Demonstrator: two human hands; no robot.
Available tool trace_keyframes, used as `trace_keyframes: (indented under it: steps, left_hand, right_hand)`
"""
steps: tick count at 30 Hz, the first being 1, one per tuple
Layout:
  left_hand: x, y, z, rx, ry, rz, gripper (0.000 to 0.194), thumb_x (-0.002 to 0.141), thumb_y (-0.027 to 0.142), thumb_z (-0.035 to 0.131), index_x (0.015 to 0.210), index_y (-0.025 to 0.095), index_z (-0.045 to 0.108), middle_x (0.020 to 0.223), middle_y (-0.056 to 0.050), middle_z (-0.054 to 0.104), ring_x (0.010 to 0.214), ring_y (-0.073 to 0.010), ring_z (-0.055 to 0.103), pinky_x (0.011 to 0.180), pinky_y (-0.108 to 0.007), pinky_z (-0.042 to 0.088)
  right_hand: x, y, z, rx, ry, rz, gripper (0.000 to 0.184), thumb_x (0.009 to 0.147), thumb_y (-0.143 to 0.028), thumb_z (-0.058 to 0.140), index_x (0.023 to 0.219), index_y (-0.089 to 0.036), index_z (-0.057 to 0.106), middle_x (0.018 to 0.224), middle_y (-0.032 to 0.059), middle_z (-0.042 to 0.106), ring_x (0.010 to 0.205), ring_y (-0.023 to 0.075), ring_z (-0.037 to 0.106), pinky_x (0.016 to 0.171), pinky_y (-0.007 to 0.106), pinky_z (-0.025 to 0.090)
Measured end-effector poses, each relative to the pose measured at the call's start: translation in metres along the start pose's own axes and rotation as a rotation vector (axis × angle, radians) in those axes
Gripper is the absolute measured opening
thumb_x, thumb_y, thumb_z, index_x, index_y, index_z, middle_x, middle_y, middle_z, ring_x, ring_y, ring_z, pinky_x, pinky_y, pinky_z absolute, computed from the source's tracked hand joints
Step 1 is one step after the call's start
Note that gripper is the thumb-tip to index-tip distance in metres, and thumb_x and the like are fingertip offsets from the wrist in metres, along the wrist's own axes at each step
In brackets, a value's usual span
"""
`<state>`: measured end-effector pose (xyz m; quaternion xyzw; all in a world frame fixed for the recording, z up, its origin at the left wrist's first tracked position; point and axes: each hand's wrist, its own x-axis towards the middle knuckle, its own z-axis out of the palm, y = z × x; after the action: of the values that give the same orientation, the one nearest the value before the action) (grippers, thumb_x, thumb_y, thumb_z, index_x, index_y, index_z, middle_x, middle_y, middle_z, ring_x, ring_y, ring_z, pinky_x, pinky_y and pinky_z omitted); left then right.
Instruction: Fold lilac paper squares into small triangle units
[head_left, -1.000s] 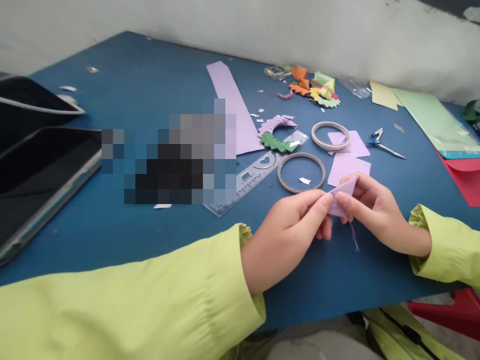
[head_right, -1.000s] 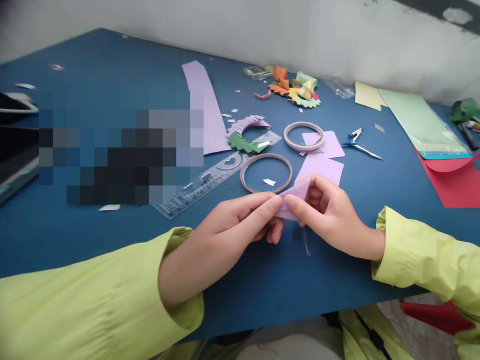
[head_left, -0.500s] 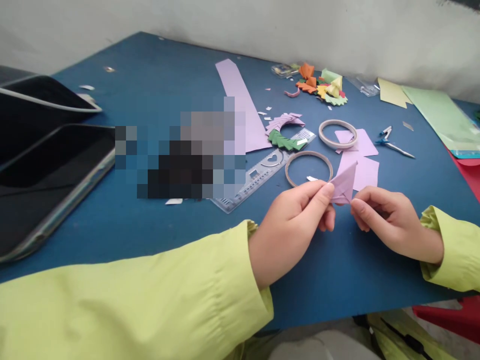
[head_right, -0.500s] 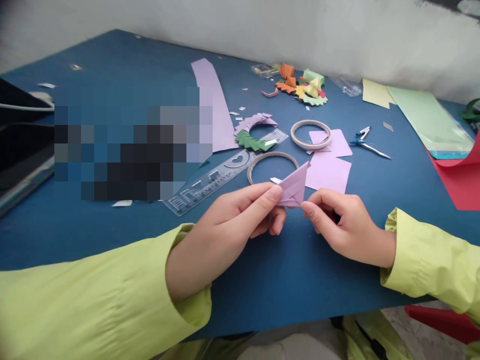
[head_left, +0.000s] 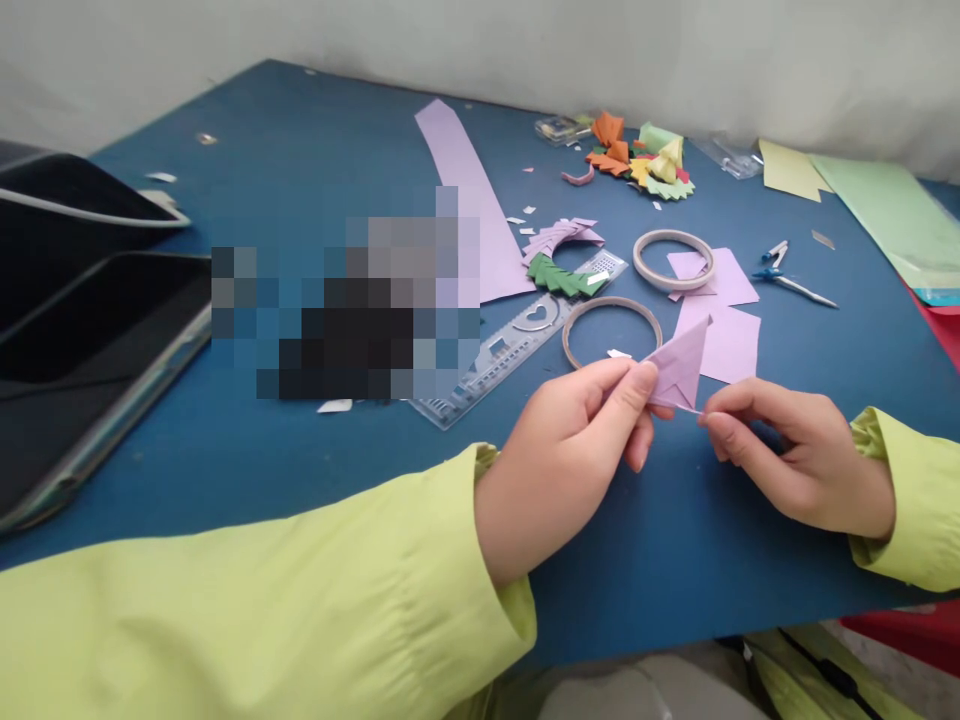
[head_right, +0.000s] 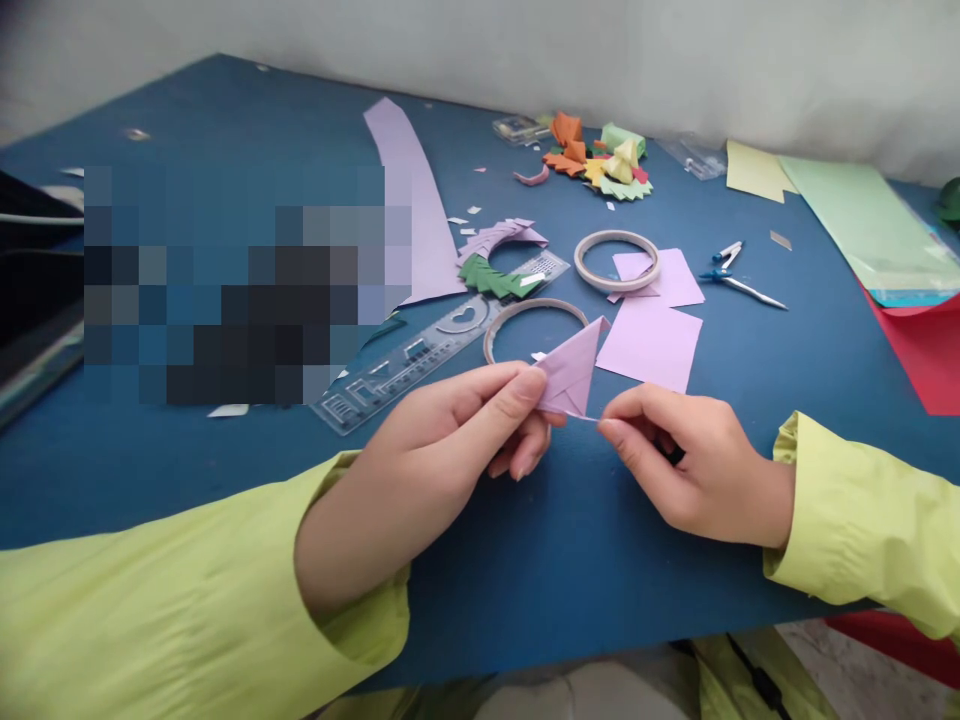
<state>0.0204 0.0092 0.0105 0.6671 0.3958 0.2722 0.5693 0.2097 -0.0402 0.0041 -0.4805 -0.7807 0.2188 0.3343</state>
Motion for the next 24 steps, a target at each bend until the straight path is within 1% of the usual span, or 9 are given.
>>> trace_keyframes:
  steps: [5,10,14,17,20,24]
  left_hand:
    - [-0.0001,-0.0023,0.0003,-0.006,0.018,-0.013,0.038,0.096,0.035,0.04,0.063,0.018,0.048,0.052,0.005,0.05,0.049,-0.0086,0.044,0.05,-0.02,0.035]
    - [0.0003,-0.004,0.0014,0.002,0.042,-0.033,0.036,0.096,0.035,0.038,0.066,0.019,0.049,0.05,0.006,0.05,0.045,-0.0085,0.043,0.048,-0.021,0.034]
    - [0.001,-0.0032,0.0018,0.02,0.041,-0.027,0.034,0.096,0.035,0.038,0.067,0.019,0.049,0.05,0.006,0.05,0.044,-0.0089,0.043,0.047,-0.022,0.034]
    - [0.0009,-0.0014,0.0013,0.04,0.033,-0.01,0.035,0.095,0.033,0.039,0.064,0.019,0.05,0.049,0.006,0.05,0.045,-0.009,0.044,0.047,-0.021,0.035]
    - [-0.001,0.0006,0.0006,0.074,0.021,0.023,0.035,0.094,0.027,0.041,0.06,0.02,0.049,0.049,0.006,0.049,0.047,-0.0085,0.045,0.049,-0.019,0.036]
    - [-0.004,0.002,0.0011,0.129,-0.001,0.078,0.034,0.094,0.024,0.04,0.061,0.02,0.048,0.05,0.007,0.048,0.046,-0.0075,0.045,0.049,-0.017,0.037]
  right_hand:
    - [-0.0003,0.0003,0.0013,-0.039,0.084,0.008,0.004,0.089,-0.015,0.056,0.088,-0.019,0.058,0.068,-0.0033,0.063,0.057,0.0066,0.056,0.055,0.018,0.044]
    - [-0.001,0.0013,0.0042,-0.036,0.154,-0.001,0.007,0.086,-0.014,0.06,0.088,-0.02,0.059,0.069,-0.0046,0.064,0.056,0.0059,0.056,0.056,0.017,0.045]
    - [-0.0022,0.0035,0.0059,-0.013,0.185,0.016,0.007,0.086,-0.016,0.062,0.09,-0.021,0.059,0.071,-0.0045,0.064,0.056,0.0065,0.058,0.055,0.018,0.047]
    - [-0.0039,0.0046,0.0052,0.044,0.176,0.028,0.002,0.09,-0.019,0.057,0.09,-0.021,0.056,0.074,-0.0032,0.065,0.057,0.0071,0.059,0.055,0.019,0.049]
    - [-0.0052,0.0041,0.0029,0.08,0.138,0.02,0.005,0.093,-0.019,0.052,0.089,-0.021,0.053,0.074,-0.0031,0.065,0.056,0.0064,0.058,0.053,0.018,0.048]
    - [-0.0049,0.002,-0.001,-0.009,0.07,-0.02,0.009,0.094,-0.016,0.048,0.087,-0.021,0.051,0.067,-0.0039,0.063,0.052,0.0066,0.056,0.051,0.018,0.045]
